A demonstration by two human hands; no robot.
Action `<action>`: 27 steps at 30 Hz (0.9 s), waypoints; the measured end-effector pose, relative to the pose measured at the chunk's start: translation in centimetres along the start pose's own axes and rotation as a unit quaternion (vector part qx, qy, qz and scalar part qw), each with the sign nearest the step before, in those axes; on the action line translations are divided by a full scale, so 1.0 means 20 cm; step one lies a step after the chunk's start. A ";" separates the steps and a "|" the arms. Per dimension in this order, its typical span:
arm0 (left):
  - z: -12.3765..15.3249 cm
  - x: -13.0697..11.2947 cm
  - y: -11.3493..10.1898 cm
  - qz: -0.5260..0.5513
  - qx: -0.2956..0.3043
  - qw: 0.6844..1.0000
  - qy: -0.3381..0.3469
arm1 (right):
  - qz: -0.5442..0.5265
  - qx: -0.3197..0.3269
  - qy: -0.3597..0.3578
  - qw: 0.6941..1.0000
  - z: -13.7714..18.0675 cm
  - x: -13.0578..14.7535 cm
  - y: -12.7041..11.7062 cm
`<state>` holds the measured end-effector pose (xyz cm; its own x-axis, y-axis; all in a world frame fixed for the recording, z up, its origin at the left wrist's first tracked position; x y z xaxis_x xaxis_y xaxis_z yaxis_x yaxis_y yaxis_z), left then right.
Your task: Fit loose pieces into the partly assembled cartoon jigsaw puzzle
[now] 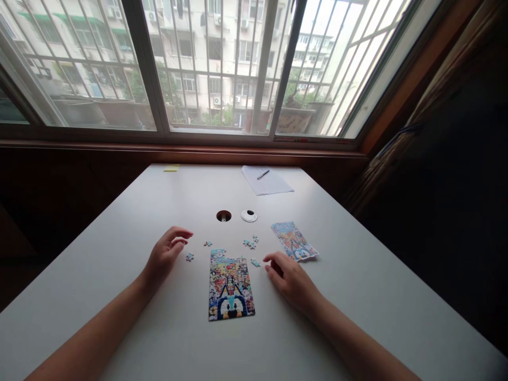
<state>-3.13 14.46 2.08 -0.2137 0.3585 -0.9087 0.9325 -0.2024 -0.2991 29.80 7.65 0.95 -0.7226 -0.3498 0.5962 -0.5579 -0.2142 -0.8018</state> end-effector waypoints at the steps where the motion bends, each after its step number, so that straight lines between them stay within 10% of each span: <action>1: 0.00 0.02 -0.01 0.023 -0.016 1.000 -0.014 | 0.004 0.001 -0.005 1.000 0.00 0.01 0.00; 27: 0.01 0.24 -0.31 0.241 -0.257 0.936 -0.026 | 0.070 0.024 -0.045 0.996 -0.01 0.06 0.02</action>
<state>-9.91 17.15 -0.45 0.2655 0.2910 -0.9192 0.9386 0.1399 0.3154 28.76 7.29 1.36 -0.7504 -0.4599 0.4747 -0.4327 -0.2011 -0.8788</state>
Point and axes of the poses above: each hand's wrist, its own z-axis away from the middle knuckle, its own y-axis out of the palm, x = y × z, the point moved 8 cm from there along -z, towards the middle knuckle, and after that the axes turned 13 degrees about x, right-handed, at the moved point
